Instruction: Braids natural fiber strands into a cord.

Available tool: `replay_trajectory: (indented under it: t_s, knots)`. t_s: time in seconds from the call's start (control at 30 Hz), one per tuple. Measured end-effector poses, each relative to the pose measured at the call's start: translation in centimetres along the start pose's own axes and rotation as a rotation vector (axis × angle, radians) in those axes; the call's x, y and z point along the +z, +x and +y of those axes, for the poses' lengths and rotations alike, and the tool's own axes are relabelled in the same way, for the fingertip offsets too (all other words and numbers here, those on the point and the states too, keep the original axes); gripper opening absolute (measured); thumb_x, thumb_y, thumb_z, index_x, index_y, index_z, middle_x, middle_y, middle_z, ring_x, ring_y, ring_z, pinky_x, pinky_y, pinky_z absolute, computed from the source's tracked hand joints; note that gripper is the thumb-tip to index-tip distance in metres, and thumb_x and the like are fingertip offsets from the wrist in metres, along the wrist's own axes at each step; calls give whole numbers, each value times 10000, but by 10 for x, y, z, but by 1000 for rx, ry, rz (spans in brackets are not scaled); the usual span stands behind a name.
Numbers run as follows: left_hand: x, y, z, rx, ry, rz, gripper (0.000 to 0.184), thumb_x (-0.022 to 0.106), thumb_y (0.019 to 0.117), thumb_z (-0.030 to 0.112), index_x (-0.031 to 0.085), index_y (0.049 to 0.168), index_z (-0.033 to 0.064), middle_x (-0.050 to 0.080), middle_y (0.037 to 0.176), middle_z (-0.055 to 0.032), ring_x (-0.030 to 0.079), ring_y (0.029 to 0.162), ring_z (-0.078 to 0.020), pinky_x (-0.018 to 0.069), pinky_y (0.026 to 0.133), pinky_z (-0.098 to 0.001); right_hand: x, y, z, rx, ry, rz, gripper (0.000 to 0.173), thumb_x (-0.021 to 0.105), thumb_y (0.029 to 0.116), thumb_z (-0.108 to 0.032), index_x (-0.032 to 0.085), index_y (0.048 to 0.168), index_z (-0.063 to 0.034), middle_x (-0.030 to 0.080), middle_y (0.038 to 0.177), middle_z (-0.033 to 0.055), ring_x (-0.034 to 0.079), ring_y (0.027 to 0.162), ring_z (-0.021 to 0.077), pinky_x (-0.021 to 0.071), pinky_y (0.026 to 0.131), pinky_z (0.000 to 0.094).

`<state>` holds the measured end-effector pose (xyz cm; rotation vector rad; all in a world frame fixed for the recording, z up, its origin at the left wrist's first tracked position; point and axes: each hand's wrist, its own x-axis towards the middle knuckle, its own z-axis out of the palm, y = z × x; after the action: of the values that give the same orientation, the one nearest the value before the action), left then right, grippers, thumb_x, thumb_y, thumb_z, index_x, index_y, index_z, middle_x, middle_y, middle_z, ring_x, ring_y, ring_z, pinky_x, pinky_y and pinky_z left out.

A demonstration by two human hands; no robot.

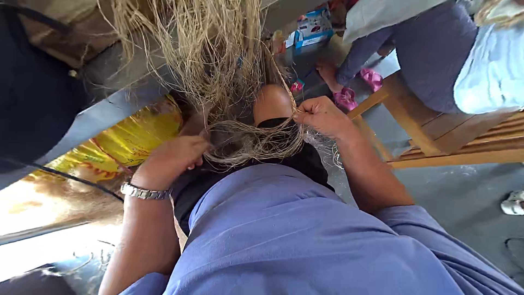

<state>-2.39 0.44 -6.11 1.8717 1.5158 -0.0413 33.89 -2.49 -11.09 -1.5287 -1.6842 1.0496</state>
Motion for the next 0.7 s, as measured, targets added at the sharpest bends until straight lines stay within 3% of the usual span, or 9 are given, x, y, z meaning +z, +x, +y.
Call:
replay_trajectory:
  t_s: [0.07,0.1,0.17,0.3,0.4,0.5,0.57,0.63,0.7]
  knots:
    - [-7,-12,40,300,-171,8,323,448,1058,255,709,1169,99,664,826,13,599,691,-85,529,662,-329,2,0,7,-68,57,-4,225,661,965,-128,602,770,-32,486,636,-44,440,571,9,393,579,211]
    - [-6,-12,60,422,-286,3,326,441,1032,229,702,1170,91,683,884,34,633,763,-45,559,734,-284,3,1,11,-97,112,-1,228,659,958,-119,584,753,-52,472,620,-64,429,554,-9,383,559,188]
    - [9,4,100,531,-436,45,340,424,1000,206,681,1168,61,687,961,24,652,865,-50,564,820,-281,6,3,16,-112,198,7,231,655,945,-104,562,735,-86,462,611,-88,423,543,-21,379,547,176]
    - [60,68,142,314,-478,29,383,430,1055,207,550,1343,-16,640,1245,-175,618,1133,-228,496,961,-439,5,0,11,-99,233,34,204,661,956,-92,599,762,-69,505,636,-67,461,570,-6,409,577,188]
    - [91,98,149,273,-589,-27,261,460,1047,177,584,1154,-26,604,1020,-106,579,915,-151,496,824,-348,2,0,7,-136,240,55,209,649,965,-79,603,762,-56,510,642,-65,469,582,-12,411,590,182]
    - [98,101,154,294,-716,-147,309,382,1105,219,613,1134,15,601,851,-27,584,706,-74,520,654,-241,1,-2,7,-134,353,39,138,620,974,-47,649,840,-29,643,736,-37,625,703,9,542,716,218]
    - [100,103,158,291,-739,-195,282,348,1108,231,532,945,94,496,641,28,466,505,-45,411,478,-191,1,-2,9,-142,381,24,142,612,975,-36,640,837,-50,669,750,-39,645,724,7,549,731,217]
    - [101,103,158,308,-706,-221,279,332,1105,225,470,879,137,408,610,56,365,478,-27,306,455,-173,1,-1,9,-136,345,34,161,636,963,-37,630,804,-58,618,708,-54,589,672,-12,506,678,192]
    - [99,105,157,336,-655,-218,272,355,1105,226,490,888,132,408,626,64,361,496,-11,301,466,-162,-1,-1,11,-132,313,51,199,649,954,-43,598,764,-70,549,665,-65,505,613,-19,433,613,176]
